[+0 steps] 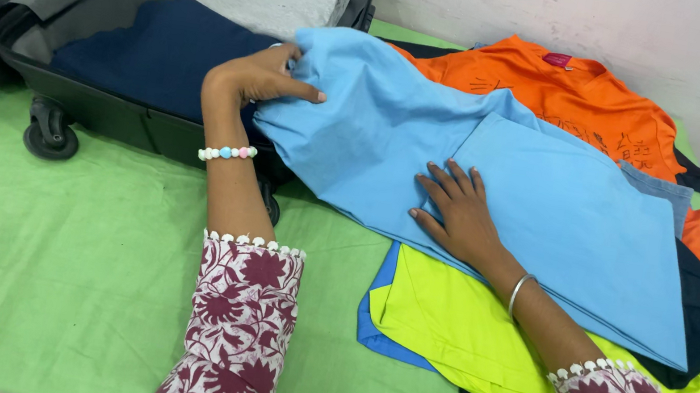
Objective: The person folds a light blue pair of pants, an orange t-shirt, and a pair of jeans on a green surface, then places each folded item into an open suitcase. The person handles each garment one at a time, smoothing and folding them neatly before packing.
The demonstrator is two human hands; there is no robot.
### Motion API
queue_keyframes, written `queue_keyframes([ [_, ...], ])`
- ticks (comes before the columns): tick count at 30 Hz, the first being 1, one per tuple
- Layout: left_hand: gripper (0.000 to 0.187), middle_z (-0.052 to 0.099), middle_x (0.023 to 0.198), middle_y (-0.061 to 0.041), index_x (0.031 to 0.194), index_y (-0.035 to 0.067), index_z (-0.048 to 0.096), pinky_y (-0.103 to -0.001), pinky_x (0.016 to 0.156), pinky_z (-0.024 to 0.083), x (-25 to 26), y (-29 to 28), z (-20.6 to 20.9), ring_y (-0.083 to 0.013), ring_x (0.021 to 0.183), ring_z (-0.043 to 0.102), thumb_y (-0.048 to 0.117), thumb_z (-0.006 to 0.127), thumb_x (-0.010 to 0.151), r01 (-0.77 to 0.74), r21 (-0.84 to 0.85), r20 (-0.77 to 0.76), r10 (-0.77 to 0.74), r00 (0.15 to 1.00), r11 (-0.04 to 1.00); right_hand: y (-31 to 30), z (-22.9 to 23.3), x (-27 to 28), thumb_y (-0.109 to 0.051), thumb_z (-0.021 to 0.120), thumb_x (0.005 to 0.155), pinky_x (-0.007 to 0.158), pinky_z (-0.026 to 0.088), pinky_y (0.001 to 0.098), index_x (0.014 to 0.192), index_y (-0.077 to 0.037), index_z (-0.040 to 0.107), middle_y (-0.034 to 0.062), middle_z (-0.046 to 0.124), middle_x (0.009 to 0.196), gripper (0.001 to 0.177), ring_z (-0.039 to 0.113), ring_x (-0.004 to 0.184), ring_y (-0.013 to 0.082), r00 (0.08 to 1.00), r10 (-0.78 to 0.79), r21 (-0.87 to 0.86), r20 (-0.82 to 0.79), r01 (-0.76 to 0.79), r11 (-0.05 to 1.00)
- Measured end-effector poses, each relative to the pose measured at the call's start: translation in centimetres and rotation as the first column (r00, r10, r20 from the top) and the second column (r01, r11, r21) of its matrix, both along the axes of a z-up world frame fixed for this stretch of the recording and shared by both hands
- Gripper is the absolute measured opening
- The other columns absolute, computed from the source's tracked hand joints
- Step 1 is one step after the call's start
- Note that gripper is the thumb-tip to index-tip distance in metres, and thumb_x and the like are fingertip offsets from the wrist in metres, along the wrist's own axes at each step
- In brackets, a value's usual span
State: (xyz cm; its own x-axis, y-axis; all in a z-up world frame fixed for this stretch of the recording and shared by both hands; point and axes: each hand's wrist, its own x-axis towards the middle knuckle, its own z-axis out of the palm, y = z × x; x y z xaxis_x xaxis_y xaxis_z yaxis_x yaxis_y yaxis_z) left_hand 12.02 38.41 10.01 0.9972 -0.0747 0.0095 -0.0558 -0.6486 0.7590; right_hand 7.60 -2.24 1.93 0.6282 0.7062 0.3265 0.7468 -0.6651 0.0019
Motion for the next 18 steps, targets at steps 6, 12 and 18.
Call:
queue_keyframes([
  [6, 0.139, 0.04, 0.154, -0.03, 0.16, 0.004, 0.024, -0.044, 0.114, 0.038, -0.3, -0.3, 0.4, -0.0407, 0.141, 0.045, 0.053, 0.089, 0.048, 0.017, 0.003, -0.001, -0.017, 1.0, 1.0, 0.2, 0.2, 0.0, -0.05, 0.056, 0.098, 0.121, 0.017, 0.0618, 0.14, -0.012, 0.06, 0.014, 0.047, 0.155, 0.057, 0.033, 0.148, 0.0397, 1.0, 0.006, 0.0, 0.014, -0.006, 1.0],
  [12, 0.132, 0.037, 0.159, -0.029, 0.161, 0.007, 0.028, -0.045, 0.118, 0.035, 0.4, -0.7, -0.1, -0.0413, 0.146, 0.041, 0.057, 0.085, 0.053, -0.036, 0.148, -0.154, 0.059, 0.986, 0.988, 0.2, 0.2, -0.1, -0.048, 0.057, 0.098, 0.12, 0.02, 0.0604, 0.138, -0.01, 0.061, 0.014, 0.049, 0.154, 0.055, 0.035, 0.147, 0.0388, 1.0, 0.021, 0.016, 0.023, -0.022, 1.0],
  [18, 0.13, 0.035, 0.161, -0.028, 0.161, 0.005, 0.029, -0.045, 0.116, 0.037, 0.3, -0.9, -0.7, -0.0399, 0.145, 0.043, 0.055, 0.082, 0.053, -0.025, 0.142, -0.153, 0.047, 0.987, 0.99, 0.0, -0.2, -0.1, -0.047, 0.058, 0.098, 0.12, 0.021, 0.0599, 0.138, -0.01, 0.061, 0.0137, 0.05, 0.154, 0.054, 0.036, 0.147, 0.0383, 0.999, 0.016, 0.009, 0.037, -0.017, 1.0],
])
